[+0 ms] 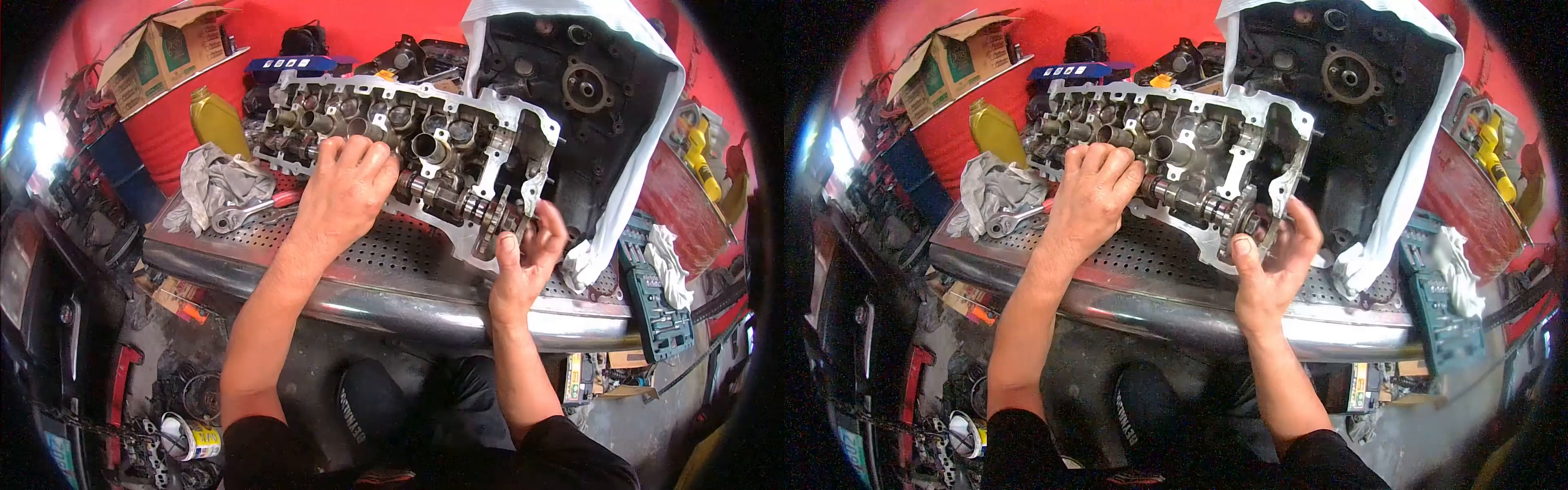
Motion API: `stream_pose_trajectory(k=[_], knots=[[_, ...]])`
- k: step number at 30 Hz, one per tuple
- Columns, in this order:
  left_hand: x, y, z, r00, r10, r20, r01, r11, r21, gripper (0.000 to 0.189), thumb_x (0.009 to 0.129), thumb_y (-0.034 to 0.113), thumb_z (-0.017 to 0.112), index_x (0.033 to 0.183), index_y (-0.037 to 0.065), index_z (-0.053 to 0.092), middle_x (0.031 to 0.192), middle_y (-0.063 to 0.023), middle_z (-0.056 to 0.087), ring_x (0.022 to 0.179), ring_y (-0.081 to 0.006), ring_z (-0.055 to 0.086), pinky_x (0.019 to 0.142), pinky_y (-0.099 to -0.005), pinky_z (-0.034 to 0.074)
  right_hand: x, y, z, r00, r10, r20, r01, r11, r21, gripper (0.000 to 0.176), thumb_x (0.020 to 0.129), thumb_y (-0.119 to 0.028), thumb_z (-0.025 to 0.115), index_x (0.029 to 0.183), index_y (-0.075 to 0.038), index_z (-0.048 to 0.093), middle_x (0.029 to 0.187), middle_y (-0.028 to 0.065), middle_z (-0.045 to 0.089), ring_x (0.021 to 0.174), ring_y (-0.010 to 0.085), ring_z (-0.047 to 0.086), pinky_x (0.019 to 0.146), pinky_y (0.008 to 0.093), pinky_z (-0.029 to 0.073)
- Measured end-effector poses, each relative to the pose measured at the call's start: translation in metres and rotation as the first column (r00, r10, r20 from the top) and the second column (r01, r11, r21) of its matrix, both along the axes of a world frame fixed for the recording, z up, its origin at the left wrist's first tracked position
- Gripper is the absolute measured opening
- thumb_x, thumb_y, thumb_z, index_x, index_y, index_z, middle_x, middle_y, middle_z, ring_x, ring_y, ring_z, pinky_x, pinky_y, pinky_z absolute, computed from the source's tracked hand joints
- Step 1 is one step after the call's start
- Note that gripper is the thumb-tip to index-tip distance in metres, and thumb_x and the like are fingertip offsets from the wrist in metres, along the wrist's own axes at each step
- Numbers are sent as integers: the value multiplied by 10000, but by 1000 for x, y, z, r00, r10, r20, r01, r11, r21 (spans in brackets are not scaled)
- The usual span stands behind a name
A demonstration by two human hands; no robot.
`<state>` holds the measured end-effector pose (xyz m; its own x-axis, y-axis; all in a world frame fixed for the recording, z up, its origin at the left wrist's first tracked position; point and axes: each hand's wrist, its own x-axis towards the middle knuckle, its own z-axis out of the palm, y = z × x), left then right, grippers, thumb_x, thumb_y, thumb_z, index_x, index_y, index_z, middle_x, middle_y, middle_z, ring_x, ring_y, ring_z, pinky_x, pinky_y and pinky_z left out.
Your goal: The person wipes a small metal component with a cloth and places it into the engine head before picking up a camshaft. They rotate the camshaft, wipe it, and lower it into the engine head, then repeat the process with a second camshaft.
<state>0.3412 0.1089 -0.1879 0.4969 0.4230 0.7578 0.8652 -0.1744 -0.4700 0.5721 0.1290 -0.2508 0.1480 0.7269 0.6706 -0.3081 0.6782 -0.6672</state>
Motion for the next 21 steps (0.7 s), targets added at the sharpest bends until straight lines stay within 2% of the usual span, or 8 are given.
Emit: stream_pose_trajectory(k=[1, 2, 8, 12, 13, 15, 19, 21], knots=[[1, -1, -2, 1000, 1, 20, -1, 1000, 1, 224, 729, 85, 587, 947, 42, 614, 960, -41, 538, 947, -214, 513, 859, -397, 382, 1, 3, -3, 1000, 25, -2, -25, 1000, -17, 819, 715, -171, 821, 1375, -86, 342, 1336, 101, 359, 1157, 224, 463, 955, 364, 410], [2, -2, -5, 999, 4, 40, -4, 1000, 2, 250, 714, 57, 596, 963, 41, 614, 985, -43, 546, 971, -218, 518, 873, -405, 379, 1, 8, -4, 995, -77, 66, 70, 991, 111, 703, 730, -184, 813, 1313, -80, 434, 1347, 114, 362, 1177, 232, 459, 951, 369, 419], [1, -2, -7, 994, -64, 89, 63, 998, 13, 294, 690, 31, 623, 983, 44, 621, 1010, -44, 562, 999, -220, 525, 893, -419, 374, 5, 5, 0, 922, -283, 263, 226, 948, 226, 571, 661, -219, 856, 1151, -52, 613, 1371, 167, 365, 1222, 274, 443, 983, 382, 415], [0, 2, -8, 993, -82, 87, 82, 997, 2, 271, 670, 28, 616, 940, 48, 626, 995, -43, 577, 1001, -224, 527, 882, -428, 373, -1, 0, 6, 897, -356, 261, 316, 931, 182, 554, 635, -217, 871, 1107, -38, 641, 1349, 179, 395, 1233, 286, 438, 998, 372, 397], [1, 2, -7, 993, -76, 95, 78, 997, -19, 264, 665, 30, 612, 928, 51, 625, 993, -42, 580, 1000, -226, 528, 881, -430, 373, -2, 4, 4, 940, -284, 188, 264, 956, 125, 529, 640, -182, 862, 1096, -27, 642, 1345, 181, 406, 1234, 287, 439, 1011, 363, 373], [4, -1, -3, 993, -46, 106, 54, 996, -69, 251, 655, 35, 605, 904, 56, 623, 991, -40, 586, 998, -232, 528, 878, -434, 372, 0, -1, 7, 876, -382, 294, 353, 924, 148, 498, 646, -137, 843, 1087, -21, 644, 1352, 176, 416, 1241, 276, 436, 1021, 358, 353], [-1, -3, -8, 985, -14, 171, 21, 999, -41, 254, 706, 78, 595, 955, 92, 642, 1012, -41, 572, 1028, -243, 507, 910, -442, 373, -9, -5, 9, 923, -307, 232, 305, 951, 46, 425, 747, -93, 745, 1144, -8, 617, 1375, 166, 413, 1221, 259, 455, 1026, 352, 352], [-8, -8, -11, 957, -118, 265, 121, 993, 6, 240, 734, 105, 603, 966, 94, 660, 1042, -50, 573, 1020, -248, 508, 906, -432, 375, -4, 1, 3, 877, -385, 287, 355, 922, 151, 413, 767, -97, 740, 1147, -3, 611, 1388, 164, 399, 1218, 254, 460, 1030, 359, 355]])
